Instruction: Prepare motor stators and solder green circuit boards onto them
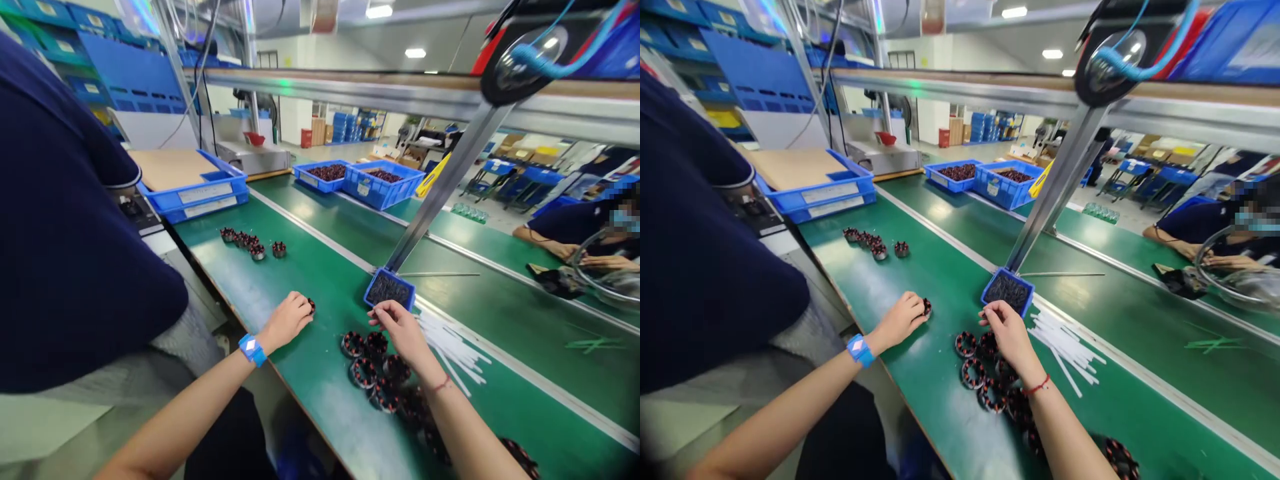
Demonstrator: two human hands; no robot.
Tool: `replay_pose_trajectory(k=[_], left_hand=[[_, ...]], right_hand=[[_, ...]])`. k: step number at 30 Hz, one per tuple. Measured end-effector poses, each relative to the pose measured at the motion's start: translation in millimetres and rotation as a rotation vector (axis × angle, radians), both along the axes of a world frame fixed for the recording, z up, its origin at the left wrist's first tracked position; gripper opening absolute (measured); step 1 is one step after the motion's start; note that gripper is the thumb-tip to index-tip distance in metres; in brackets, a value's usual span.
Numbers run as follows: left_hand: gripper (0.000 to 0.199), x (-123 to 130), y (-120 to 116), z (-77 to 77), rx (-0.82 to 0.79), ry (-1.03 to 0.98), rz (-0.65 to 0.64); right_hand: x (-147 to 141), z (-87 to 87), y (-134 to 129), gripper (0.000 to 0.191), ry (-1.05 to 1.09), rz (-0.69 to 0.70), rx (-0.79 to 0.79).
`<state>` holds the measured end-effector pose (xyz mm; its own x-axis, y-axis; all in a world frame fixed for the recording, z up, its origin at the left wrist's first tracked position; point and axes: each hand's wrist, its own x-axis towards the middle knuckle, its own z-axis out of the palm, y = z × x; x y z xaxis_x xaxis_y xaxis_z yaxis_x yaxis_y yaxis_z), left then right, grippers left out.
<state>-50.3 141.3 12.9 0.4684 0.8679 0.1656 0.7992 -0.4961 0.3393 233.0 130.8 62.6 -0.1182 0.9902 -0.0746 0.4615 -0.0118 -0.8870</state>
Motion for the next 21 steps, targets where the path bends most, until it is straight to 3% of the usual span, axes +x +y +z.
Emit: replay_pose_trajectory(k=[4, 7, 10, 13, 17, 21], left_hand=[[0.011, -13, -76, 8.9, -0.083, -0.138, -0.198], [0.019, -22, -105, 20.6, -0.113, -0.215, -0.211], [0.027, -18, -114, 29.2, -0.130, -0.277, 0.035], [0.025, 3, -112, 32.1, -0.105, -0.202, 0.299], [0.021, 37, -104, 29.1, -0.079, -0.098, 0.302], [0.018, 50, -103, 24.1, -0.187, -0.221, 0.162]], right_hand=[[-33, 1.8, -52, 0.029, 0.283, 0.075, -0.205], [-55, -5.0, -78, 0.028, 0.349, 0.094, -0.280], [-69, -13.6, -89, 0.028, 0.301, 0.097, -0.262], [-75, -18.2, -90, 0.025, 0.252, 0.069, -0.221], [-76, -20.1, -89, 0.024, 0.246, 0.014, -0.178], [-69, -23.9, -94, 0.028, 0.249, -0.083, -0.171]])
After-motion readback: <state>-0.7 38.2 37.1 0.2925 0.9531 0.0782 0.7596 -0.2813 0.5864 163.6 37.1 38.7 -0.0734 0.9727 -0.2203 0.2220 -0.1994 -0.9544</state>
